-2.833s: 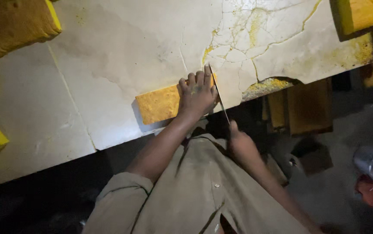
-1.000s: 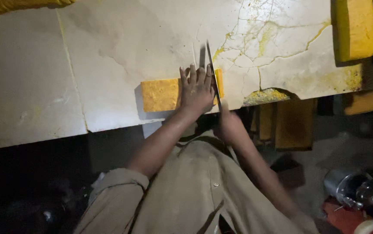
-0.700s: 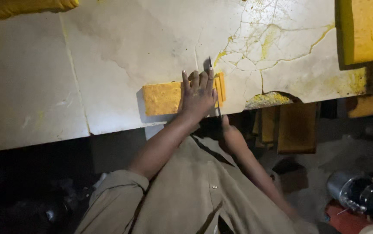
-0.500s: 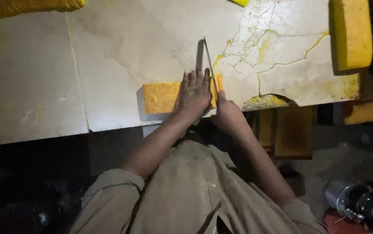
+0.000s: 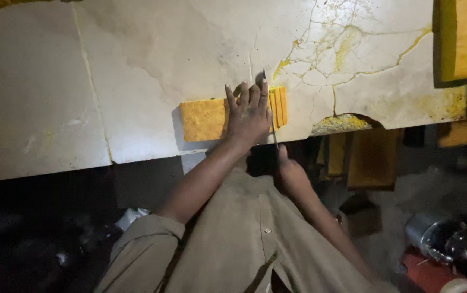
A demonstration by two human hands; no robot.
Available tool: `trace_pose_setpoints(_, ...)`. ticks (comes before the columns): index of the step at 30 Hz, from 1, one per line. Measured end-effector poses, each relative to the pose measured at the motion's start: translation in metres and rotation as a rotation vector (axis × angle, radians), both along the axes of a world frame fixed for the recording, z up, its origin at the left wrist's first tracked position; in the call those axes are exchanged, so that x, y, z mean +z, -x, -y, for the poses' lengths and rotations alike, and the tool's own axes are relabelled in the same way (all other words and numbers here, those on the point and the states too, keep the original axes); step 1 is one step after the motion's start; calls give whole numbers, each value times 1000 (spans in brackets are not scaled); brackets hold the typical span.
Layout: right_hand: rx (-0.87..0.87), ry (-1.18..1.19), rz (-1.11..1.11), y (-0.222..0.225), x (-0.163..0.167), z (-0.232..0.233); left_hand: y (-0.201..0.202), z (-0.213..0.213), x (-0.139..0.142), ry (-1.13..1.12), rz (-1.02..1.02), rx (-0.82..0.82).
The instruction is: The person unwraps a yellow rectangular block from newspaper, flips it, and uses a long knife to slice it into thin strips. The person repeatedly cuts the block into uniform slices and stacks them on the table.
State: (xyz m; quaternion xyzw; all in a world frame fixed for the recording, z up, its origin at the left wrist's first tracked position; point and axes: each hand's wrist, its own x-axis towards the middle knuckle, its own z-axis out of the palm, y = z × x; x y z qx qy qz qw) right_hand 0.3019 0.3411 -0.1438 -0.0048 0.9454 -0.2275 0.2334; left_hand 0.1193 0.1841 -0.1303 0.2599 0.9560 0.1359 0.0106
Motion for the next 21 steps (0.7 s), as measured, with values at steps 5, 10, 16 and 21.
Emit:
trace_pose_setpoints(5,-32,-38,-4,80,17,10,-2,6,-7,-34,-36,-3)
trace_pose_setpoints(10,-135,28,-14,117,58,32,2,10,-3,74,21,-24)
trace_pose_setpoints(16,-370,111,502,-19,74,-1,0,12,6,67,66,-2)
trace_pose_setpoints(21,48,38,-50,-6,4,3,1,12,1,35,26,26)
